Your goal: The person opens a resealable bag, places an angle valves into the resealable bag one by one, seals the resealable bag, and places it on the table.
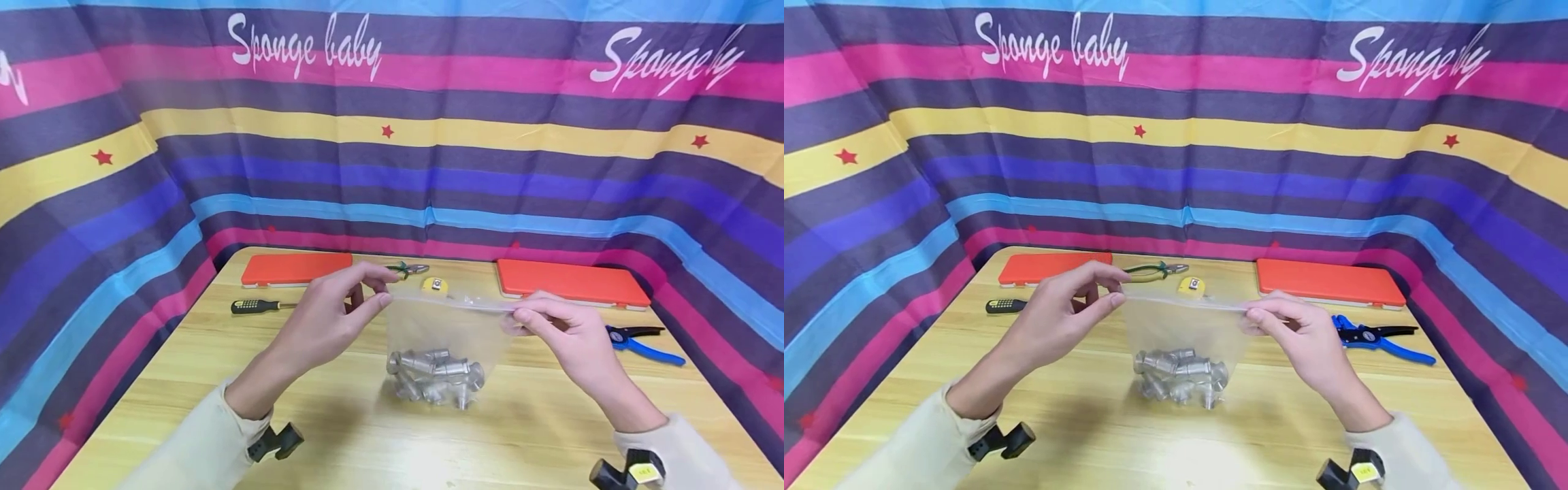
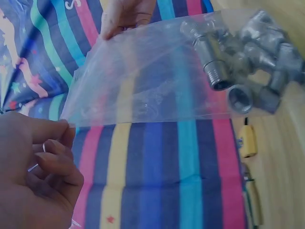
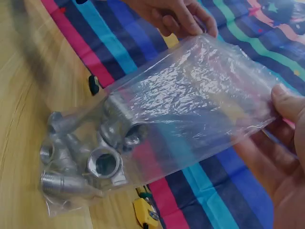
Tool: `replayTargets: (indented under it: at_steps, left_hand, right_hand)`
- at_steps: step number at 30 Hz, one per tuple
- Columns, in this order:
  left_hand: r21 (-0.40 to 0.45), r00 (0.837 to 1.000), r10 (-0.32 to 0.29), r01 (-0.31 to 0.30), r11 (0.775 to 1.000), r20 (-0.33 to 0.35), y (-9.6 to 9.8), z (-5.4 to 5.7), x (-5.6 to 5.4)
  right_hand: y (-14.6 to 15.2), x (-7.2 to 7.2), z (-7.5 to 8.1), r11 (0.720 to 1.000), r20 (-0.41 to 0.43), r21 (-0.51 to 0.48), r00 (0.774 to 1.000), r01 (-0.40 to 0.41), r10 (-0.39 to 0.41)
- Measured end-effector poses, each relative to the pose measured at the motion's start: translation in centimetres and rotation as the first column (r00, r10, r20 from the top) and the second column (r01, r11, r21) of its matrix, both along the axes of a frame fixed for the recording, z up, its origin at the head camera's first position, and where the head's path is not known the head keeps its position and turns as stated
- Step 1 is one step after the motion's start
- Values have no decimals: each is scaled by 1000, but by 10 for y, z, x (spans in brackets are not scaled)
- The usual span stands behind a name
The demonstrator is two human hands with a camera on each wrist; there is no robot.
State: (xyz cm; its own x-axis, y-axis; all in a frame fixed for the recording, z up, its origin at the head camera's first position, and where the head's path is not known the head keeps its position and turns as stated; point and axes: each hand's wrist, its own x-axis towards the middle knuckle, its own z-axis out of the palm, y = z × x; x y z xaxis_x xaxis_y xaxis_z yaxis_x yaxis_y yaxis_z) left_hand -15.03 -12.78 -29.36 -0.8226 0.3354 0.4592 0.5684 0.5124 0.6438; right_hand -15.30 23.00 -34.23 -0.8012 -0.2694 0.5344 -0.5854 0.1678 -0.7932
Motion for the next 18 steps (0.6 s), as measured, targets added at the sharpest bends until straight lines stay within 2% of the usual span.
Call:
replayTargets:
  at_steps: [4,7,12,18]
  left_hand:
    - [-7,999,-6,6,1000,40,-6,-10,-2]
    - [-20,999,-26,26,999,23,-8,-15,-2]
    - [-31,999,-35,34,999,-29,-9,-18,-1]
    - [-7,996,-63,64,998,71,-12,-28,-11]
  right_hand:
    - [-7,1,-5,987,-4,72,990,141,-141]
    - [-13,2,-8,973,-8,100,978,206,-206]
    - [-20,0,-6,983,-61,72,984,169,-165]
    - [-26,0,-4,995,-92,37,992,88,-85]
